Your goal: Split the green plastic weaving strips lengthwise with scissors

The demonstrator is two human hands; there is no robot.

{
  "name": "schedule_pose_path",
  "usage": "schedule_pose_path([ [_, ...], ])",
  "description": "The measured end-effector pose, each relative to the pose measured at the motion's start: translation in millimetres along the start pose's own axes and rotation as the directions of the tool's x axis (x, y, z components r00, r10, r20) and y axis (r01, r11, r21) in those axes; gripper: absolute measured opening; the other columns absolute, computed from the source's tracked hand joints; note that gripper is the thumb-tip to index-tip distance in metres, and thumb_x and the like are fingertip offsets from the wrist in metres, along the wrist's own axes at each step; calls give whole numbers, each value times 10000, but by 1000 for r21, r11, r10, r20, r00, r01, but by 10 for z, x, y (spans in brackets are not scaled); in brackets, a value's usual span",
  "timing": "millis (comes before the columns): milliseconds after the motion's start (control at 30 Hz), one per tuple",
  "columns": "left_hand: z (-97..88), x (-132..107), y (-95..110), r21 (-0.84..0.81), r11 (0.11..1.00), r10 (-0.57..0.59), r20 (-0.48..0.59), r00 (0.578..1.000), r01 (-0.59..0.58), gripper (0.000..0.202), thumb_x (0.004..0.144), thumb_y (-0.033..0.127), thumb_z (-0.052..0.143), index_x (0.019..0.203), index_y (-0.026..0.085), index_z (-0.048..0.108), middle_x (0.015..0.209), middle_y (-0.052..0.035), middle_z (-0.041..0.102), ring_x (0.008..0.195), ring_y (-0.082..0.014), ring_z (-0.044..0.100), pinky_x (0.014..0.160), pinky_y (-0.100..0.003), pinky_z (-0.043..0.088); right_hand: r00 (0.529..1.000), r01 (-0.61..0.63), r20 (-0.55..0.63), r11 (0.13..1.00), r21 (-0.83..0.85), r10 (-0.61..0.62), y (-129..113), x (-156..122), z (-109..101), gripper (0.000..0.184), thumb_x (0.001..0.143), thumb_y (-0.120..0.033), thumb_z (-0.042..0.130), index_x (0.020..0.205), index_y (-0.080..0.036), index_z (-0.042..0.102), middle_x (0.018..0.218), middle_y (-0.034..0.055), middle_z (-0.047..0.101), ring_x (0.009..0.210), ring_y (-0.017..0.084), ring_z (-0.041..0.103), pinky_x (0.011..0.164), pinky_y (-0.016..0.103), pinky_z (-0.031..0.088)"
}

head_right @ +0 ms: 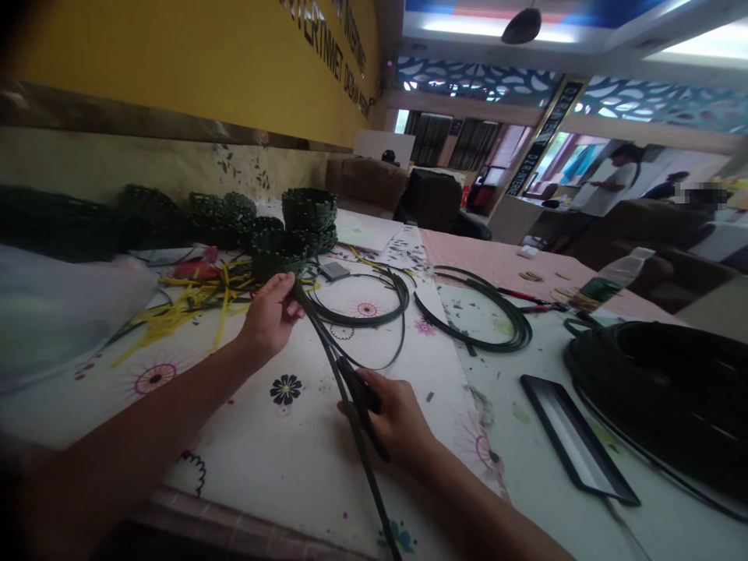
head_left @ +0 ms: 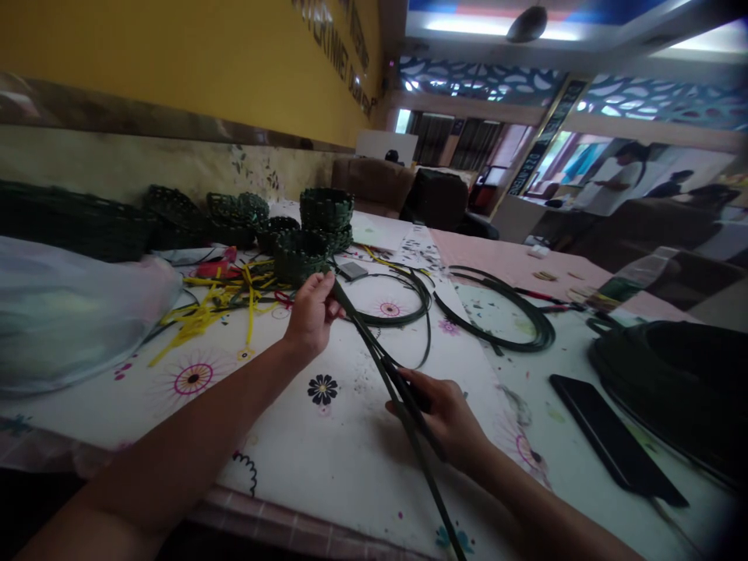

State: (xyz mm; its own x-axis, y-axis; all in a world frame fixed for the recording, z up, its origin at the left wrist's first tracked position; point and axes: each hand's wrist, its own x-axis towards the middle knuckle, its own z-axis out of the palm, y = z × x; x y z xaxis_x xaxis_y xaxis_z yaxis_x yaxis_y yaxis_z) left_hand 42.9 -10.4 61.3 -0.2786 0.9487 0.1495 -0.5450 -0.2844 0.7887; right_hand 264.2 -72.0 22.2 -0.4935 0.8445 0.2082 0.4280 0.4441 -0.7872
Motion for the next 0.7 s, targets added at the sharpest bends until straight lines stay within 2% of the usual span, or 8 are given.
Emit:
schedule_pose_path([
  [233,-4,16,24,4,1000,27,31,999,-27,329,788,186,667,694,202,352,511,113,346,349,-21,272,353,-143,255,998,-67,-5,997,31,67,67,-11,56,416,747,-409,714,1068,-146,683,632,-21,551,558,115,437,511,231,367],
  [367,61,-76,-11,9,1000,13,75,997,-13,320,810,199,644,700,206,344,512,112,352,348,-23,264,355,-152,261,997,-65,-26,996,62,67,106,-22,92,431,748,-428,711,1070,-144,669,625,-28,530,560,117,435,519,235,370],
  [533,62,-102,-29,10,1000,27,77,997,-28,316,811,196,635,695,208,341,489,112,348,345,-28,261,356,-156,266,998,-53,-13,997,60,53,60,-20,67,396,766,-430,694,1036,-142,666,619,-38,485,557,109,407,508,225,353],
  [700,15,-62,-26,42,999,13,70,997,-16,308,798,225,650,680,200,366,499,89,447,357,-27,301,366,-151,281,999,-45,-12,999,27,45,-27,-6,1,329,787,-434,669,931,-139,683,594,-39,447,544,101,369,489,222,319],
])
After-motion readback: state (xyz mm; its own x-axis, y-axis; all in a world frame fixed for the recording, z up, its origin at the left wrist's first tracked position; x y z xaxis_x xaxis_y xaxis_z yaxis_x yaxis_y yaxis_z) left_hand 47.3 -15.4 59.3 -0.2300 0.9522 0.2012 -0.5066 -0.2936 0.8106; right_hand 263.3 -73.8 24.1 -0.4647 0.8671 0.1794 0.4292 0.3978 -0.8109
